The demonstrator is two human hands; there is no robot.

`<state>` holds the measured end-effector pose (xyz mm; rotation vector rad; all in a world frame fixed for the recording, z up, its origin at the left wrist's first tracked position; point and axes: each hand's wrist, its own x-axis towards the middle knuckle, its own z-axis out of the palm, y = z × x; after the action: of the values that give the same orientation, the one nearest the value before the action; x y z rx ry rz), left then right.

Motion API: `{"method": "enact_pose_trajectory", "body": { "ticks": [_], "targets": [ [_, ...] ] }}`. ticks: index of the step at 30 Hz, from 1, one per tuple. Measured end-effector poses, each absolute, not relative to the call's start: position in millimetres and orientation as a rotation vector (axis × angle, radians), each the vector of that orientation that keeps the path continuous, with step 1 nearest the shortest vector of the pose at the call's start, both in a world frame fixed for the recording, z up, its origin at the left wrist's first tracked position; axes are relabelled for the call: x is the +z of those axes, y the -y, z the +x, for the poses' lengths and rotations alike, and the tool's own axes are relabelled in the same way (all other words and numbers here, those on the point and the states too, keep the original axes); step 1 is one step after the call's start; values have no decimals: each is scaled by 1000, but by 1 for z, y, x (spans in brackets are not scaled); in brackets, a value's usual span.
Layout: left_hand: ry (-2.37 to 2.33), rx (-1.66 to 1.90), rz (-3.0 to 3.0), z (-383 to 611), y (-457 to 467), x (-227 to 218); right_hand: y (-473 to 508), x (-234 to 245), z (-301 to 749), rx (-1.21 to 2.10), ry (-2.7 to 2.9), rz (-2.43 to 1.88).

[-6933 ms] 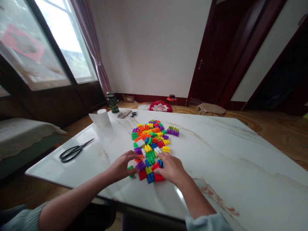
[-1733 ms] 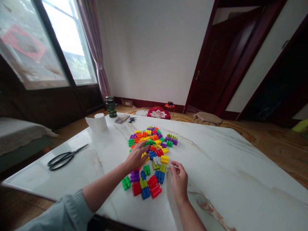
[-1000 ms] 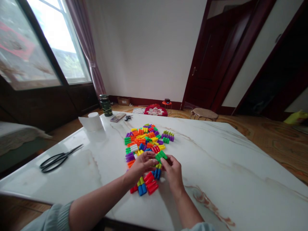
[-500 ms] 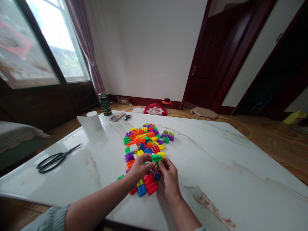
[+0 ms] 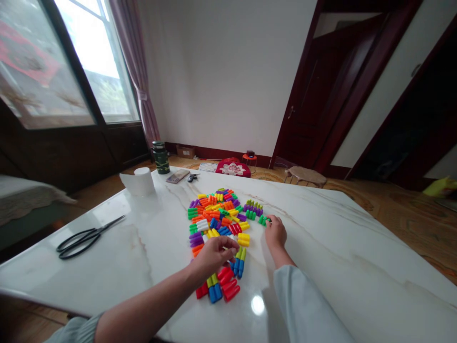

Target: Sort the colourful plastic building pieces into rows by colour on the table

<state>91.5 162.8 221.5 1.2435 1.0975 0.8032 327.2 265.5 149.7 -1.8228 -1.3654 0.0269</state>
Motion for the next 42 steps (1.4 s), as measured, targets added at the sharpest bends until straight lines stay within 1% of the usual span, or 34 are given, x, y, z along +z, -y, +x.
{"method": "enact_pose_trajectory", "body": {
  "ticks": [5,9,12,15,18,22,25,28,31,35,37,42],
  "targets": [
    [-1105,822,1309,93,-164,214,-275,148,313,-43,1382,-1886],
    [-1091,814,1302,92,-166,212,-274,153,310,-2,1395,-1830],
    [-1083,813,1315,88,-169,215,-258,158,305,38,1275,-1745],
    [-1142,793,1518,75,-176,220,-224,160,291,194,1109,-1599],
    [-1199,635,1938,53,-184,225,-186,163,271,443,1106,-1493],
    [-1220,356,2188,27,-186,233,-156,174,255,669,1352,-1433],
    [-1175,231,2347,19,-179,238,-147,183,252,733,1732,-1448],
    [-1098,163,2513,19,-167,237,-138,183,250,778,2075,-1568],
    [-1108,13,2535,23,-157,227,-132,177,245,752,2219,-1691],
    [-1165,-116,2551,33,-156,212,-132,171,238,659,2252,-1672],
    [-1196,-93,2579,38,-159,210,-133,171,235,626,2233,-1633],
    [-1286,91,2651,45,-167,214,-132,173,230,501,2147,-1576]
  ]
}}
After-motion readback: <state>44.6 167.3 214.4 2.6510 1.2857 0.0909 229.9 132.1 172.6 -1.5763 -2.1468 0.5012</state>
